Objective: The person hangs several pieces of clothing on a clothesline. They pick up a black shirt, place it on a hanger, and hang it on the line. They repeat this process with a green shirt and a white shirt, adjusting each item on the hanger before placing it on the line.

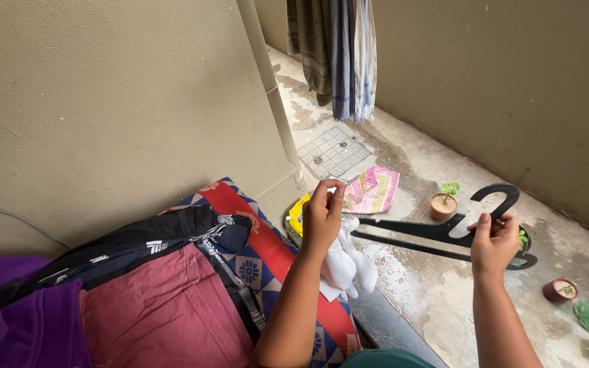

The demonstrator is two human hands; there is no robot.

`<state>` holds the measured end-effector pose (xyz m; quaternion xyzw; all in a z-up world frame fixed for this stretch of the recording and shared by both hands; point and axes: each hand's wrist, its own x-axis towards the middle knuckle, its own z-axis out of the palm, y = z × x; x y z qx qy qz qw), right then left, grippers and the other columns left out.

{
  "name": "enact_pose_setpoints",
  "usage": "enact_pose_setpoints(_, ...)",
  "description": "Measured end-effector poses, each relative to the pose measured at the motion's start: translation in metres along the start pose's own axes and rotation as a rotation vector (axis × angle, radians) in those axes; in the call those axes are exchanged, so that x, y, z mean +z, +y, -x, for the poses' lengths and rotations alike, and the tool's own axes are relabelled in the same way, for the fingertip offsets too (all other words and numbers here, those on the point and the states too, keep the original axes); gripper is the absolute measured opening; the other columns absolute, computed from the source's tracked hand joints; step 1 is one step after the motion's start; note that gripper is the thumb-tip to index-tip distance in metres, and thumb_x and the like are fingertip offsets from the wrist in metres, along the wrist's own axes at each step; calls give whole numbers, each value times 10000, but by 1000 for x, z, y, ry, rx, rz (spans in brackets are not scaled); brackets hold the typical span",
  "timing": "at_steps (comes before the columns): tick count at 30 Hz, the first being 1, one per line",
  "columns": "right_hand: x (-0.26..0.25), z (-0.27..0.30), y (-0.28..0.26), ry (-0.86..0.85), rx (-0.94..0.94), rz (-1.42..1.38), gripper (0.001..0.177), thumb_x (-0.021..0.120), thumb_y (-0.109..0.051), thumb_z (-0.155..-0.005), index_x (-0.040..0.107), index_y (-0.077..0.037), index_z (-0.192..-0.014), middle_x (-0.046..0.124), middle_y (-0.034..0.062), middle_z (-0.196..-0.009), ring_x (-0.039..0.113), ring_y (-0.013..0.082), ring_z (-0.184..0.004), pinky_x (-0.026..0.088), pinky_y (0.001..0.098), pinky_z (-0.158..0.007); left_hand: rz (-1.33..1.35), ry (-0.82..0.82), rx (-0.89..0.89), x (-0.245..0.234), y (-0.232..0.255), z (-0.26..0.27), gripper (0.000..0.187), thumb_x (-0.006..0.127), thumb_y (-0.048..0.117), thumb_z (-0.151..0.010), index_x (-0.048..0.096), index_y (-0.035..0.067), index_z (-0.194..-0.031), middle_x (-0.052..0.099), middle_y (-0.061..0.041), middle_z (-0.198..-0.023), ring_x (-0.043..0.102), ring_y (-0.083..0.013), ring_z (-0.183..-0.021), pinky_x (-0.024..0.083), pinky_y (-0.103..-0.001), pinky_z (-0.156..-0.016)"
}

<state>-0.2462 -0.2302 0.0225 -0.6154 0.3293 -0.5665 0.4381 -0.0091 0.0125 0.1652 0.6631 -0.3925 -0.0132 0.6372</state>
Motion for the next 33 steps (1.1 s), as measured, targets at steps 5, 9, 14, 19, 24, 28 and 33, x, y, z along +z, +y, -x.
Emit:
enact_pose_setpoints(5,9,10,9,-57,72,-206,155,627,-97,-1118,504,-11,-1160,668,60,-931,649,94,-820,506,223,-769,-24,0,-4,5,4,1,185,616,243,-1051,654,64,-1080,454,-12,-540,386,-85,-481,320,-312,-463)
enact_pose_setpoints(9,19,18,6,-81,71,-160,155,627,-101,-1116,519,-1,-1166,674,65,-912,641,92,-822,495,222,-769,-86,0,26,9,5,4,189,641,250,-1038,664,63,-1057,474,-40,-533,416,-119,-461,334,-328,-464)
enact_pose_setpoints(14,22,19,-6,-79,-16,-33,162,633,-93,-1118,527,22,-1160,690,67,-913,650,85,-823,504,213,-760,-192,49,58,9,0,5,208,655,261,-1032,679,57,-1001,535,-41,-553,475,-118,-475,364,-317,-473)
enact_pose_setpoints(19,22,24,-17,-115,-53,90,125,639,-63,-1087,569,28,-1137,719,94,-901,653,88,-793,510,221,-698,-17,115,5,13,-1,9,224,660,239,-1026,676,25,-963,484,-15,-552,401,-80,-498,323,-292,-469)
enact_pose_setpoints(24,27,31,-7,-166,33,-59,109,622,-75,-1086,561,-7,-1146,740,101,-936,661,94,-774,496,233,-660,7,138,54,21,-4,13,227,664,240,-1036,670,28,-955,487,-9,-573,417,-80,-522,332,-290,-486)
enact_pose_setpoints(28,25,28,8,-105,96,-373,112,611,-97,-1116,519,-40,-1143,712,95,-937,696,107,-807,562,222,-727,-251,82,105,13,1,11,226,664,276,-1036,710,62,-978,604,-57,-624,579,-179,-541,422,-345,-516)
enact_pose_setpoints(33,10,18,12,-1,277,-437,139,625,-155,-1138,505,-90,-1163,704,102,-858,573,89,-646,354,188,-510,-318,-162,321,-5,22,6,246,737,342,-935,725,110,-1016,684,-72,-913,692,-252,-708,548,-375,-621)
